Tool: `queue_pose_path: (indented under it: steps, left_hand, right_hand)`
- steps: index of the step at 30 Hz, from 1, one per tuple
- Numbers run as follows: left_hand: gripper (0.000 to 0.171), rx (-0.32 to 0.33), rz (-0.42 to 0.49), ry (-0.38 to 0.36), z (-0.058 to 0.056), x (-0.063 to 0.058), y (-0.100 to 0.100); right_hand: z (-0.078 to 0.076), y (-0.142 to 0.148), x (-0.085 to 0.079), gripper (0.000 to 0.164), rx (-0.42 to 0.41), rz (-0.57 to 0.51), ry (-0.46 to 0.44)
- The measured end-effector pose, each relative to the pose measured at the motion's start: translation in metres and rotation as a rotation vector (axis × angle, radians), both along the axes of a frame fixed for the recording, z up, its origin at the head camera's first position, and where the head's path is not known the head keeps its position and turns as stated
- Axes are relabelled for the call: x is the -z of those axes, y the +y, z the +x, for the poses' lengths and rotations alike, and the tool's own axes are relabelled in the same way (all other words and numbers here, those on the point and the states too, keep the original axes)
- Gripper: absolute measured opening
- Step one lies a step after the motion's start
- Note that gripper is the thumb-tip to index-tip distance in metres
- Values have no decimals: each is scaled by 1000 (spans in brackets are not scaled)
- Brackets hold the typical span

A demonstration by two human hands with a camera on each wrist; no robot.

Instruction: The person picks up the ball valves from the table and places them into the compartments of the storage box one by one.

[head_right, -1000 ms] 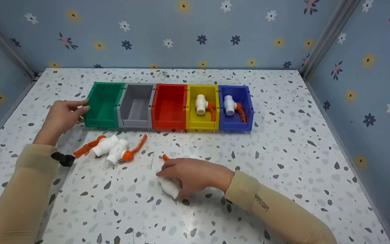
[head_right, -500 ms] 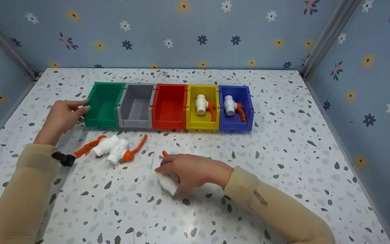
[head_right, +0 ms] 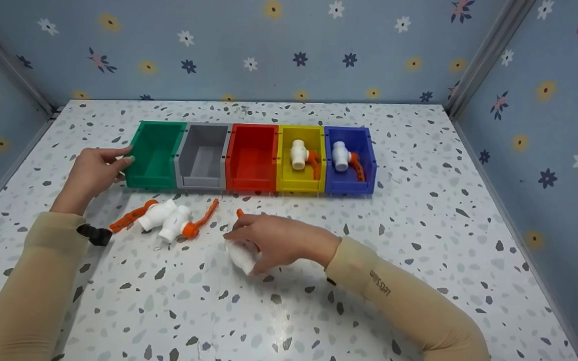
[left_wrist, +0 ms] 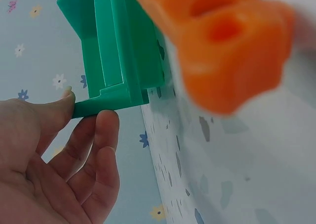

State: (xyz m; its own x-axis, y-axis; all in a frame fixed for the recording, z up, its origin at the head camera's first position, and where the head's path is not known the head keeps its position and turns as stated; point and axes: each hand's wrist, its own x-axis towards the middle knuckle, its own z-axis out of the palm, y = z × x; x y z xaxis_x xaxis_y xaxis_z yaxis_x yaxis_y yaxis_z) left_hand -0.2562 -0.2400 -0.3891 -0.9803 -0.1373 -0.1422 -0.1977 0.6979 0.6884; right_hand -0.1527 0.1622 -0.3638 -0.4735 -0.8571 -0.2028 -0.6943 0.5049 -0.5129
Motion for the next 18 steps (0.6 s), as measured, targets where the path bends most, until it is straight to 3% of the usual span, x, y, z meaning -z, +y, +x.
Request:
queue_pose_path:
  steps: [18]
  left_hand:
    - [44, -13, -17, -3, -1, 0, 2]
  right_hand:
    - [-28, 1, -11, 76, 162, -65, 78]
